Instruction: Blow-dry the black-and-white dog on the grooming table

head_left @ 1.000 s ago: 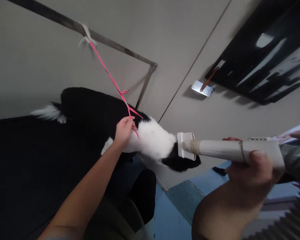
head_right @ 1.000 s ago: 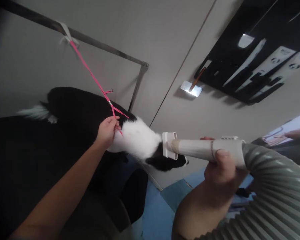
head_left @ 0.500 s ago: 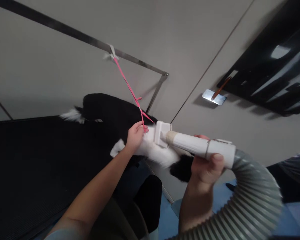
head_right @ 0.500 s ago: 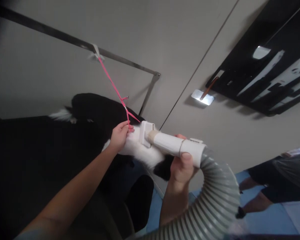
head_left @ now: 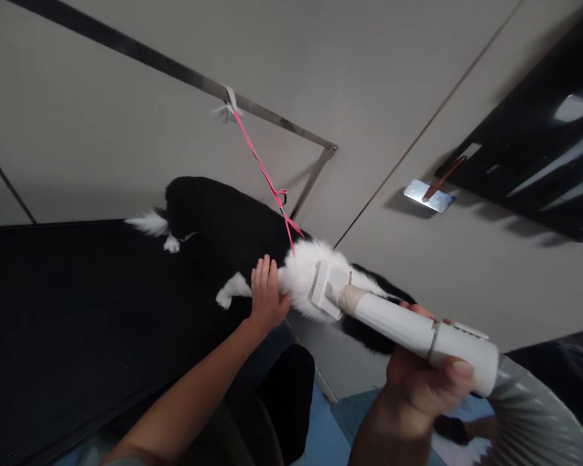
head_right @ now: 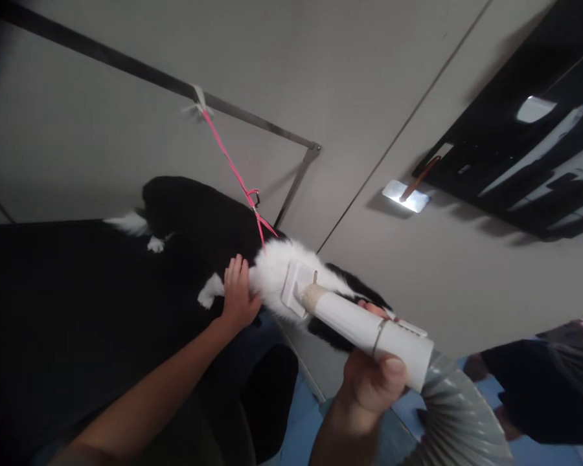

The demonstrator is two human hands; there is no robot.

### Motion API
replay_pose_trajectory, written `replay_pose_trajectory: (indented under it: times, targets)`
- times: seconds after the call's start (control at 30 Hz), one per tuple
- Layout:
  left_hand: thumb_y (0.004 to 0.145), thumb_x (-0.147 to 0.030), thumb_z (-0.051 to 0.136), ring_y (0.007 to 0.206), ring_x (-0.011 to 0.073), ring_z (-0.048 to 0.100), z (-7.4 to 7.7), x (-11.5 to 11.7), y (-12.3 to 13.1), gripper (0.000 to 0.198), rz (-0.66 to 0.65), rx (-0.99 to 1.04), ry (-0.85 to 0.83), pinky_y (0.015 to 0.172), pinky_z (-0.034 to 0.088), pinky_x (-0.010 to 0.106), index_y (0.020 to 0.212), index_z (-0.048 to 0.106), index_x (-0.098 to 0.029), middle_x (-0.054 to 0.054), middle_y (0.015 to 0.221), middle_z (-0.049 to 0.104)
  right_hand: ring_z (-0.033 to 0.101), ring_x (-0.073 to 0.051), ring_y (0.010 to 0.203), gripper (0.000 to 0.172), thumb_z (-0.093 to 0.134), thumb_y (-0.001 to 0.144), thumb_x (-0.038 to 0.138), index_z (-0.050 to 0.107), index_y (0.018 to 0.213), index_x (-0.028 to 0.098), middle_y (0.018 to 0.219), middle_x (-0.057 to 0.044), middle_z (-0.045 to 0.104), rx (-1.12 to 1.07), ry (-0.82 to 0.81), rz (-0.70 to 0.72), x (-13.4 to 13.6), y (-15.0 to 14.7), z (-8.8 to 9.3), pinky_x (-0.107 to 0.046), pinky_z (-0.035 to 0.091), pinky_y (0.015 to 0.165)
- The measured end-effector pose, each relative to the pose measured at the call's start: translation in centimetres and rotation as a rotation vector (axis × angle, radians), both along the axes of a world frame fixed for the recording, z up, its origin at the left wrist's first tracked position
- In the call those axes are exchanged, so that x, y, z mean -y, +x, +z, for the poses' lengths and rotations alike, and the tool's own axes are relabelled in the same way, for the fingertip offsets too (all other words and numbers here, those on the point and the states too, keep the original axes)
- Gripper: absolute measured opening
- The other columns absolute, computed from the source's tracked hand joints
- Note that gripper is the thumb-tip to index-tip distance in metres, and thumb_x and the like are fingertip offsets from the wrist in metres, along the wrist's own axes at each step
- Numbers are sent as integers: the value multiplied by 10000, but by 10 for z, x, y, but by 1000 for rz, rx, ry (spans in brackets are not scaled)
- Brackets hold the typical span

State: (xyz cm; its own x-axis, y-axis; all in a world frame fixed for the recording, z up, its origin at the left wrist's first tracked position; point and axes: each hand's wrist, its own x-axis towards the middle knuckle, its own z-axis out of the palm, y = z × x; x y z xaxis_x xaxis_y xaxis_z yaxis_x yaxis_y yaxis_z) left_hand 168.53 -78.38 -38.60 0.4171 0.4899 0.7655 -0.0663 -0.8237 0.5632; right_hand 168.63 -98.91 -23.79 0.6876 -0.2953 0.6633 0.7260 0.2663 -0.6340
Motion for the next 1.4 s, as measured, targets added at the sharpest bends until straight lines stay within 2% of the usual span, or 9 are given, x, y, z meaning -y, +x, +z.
replay_pose_trajectory:
  times: [0.23,0.43,0.6,0.73,0.9,1.03,1.07,1.23,1.4]
  targets:
    - [959,-411,472,1534,392,253,33,0,-7,623,54,118,-35,1193,232,644,1491,455,-87,278,1592,381,748,-238,741,330,686,626,479,727,861,251,759,18,795,3,130,105,-16,1,26,-444,638,729]
    - [940,-274,536,1406,352,473,82,3,-10,296,-165,-20,281,1189,268,614,1159,730,-222,126,1389,652,721,-208,627,359,762,562,399,667,849,207,670,31,728,35,104,80,-15,11,80,-376,641,617]
    - [902,-232,594,1290,318,574,74,11,-12,237,-192,-53,338,1147,357,567,1076,754,-228,119,1295,702,715,-175,595,370,814,551,320,622,850,217,721,76,656,90,77,120,-28,23,100,-353,655,590]
    - [890,-200,606,1207,298,608,67,12,-15,198,-185,-7,314,1101,394,554,985,769,-261,91,1180,744,729,-184,618,372,828,556,333,617,846,236,725,73,653,118,62,150,-31,24,100,-352,655,605]
    - [894,-164,579,918,227,645,74,11,-17,210,-254,26,310,1017,440,478,828,753,-260,46,940,771,721,-197,602,400,824,568,356,634,888,209,667,51,680,105,84,177,-18,24,98,-353,641,598]
    - [898,-239,577,912,239,644,82,11,-19,173,-244,22,266,1035,423,482,863,746,-240,59,902,756,737,-211,656,390,809,608,418,662,882,182,692,11,717,70,12,241,-10,23,93,-363,649,634]
    - [883,-306,612,977,261,647,86,12,-18,168,-237,31,247,1066,406,498,944,748,-230,79,977,753,735,-208,652,390,811,610,427,660,881,190,690,17,713,69,24,224,-10,24,91,-359,648,632]
    - [646,-515,803,1379,407,447,127,17,-4,861,-387,28,255,1168,316,560,1376,560,-129,228,1462,517,718,-185,643,391,808,645,475,632,897,234,719,40,699,19,62,215,-23,25,73,-340,629,630]
    - [678,-268,685,1213,322,577,158,23,7,552,-595,-91,302,1085,439,462,1222,649,-178,153,1330,599,737,-205,872,422,807,693,434,631,1010,218,889,-7,745,58,-16,200,-13,18,57,-440,592,924]
